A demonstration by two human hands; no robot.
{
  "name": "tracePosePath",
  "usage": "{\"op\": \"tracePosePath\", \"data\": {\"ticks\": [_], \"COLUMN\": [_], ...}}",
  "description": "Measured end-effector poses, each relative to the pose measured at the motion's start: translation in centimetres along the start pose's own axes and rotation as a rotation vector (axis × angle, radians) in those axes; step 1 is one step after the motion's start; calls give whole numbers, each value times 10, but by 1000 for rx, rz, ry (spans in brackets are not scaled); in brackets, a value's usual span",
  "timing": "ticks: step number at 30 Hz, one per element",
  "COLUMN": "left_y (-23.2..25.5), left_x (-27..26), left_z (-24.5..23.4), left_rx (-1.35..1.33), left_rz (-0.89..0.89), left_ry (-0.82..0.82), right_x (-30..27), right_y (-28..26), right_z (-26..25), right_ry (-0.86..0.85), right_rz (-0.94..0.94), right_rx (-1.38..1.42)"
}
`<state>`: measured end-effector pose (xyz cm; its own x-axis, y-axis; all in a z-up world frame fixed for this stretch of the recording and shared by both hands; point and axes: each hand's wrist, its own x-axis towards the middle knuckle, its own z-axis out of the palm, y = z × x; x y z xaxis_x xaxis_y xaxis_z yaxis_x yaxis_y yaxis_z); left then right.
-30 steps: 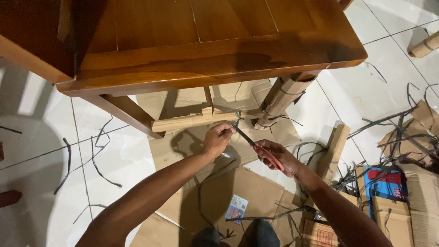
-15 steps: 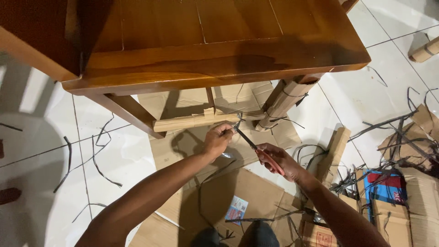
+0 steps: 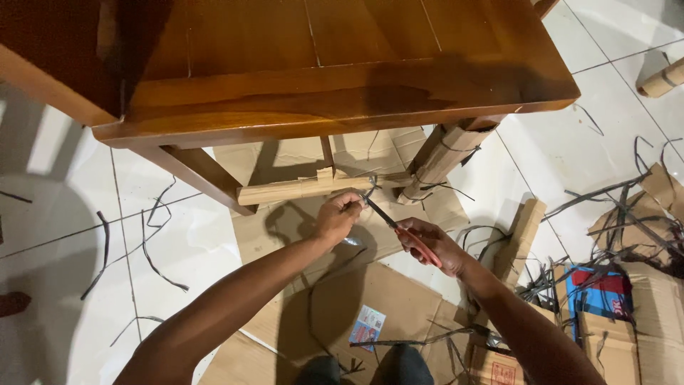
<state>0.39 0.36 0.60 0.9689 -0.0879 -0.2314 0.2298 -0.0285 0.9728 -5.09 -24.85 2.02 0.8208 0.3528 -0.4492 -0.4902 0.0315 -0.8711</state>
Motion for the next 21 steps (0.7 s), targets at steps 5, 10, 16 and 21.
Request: {"op": "tracePosePath", "data": {"ticks": [5,10,16,21], "left_y": [13,-45,-46,-27], "left_x": [-5,5,-4,-23], "left_z": [0,4,-14,-29], "left_rx": [130,231,207,172], "left_rz": [-36,-58,-51,-110], "left_ry": [0,-58,-30,31], "right_x": [-4,9,2,-2], "right_y": [-12,-12,2,44], "right_z": [8,12,16,-4], "right_ry": [13,-20,-15,-47], "right_rz": [10,-1,-13,-46], "right_rx": [-14,13,-112,-718]}}
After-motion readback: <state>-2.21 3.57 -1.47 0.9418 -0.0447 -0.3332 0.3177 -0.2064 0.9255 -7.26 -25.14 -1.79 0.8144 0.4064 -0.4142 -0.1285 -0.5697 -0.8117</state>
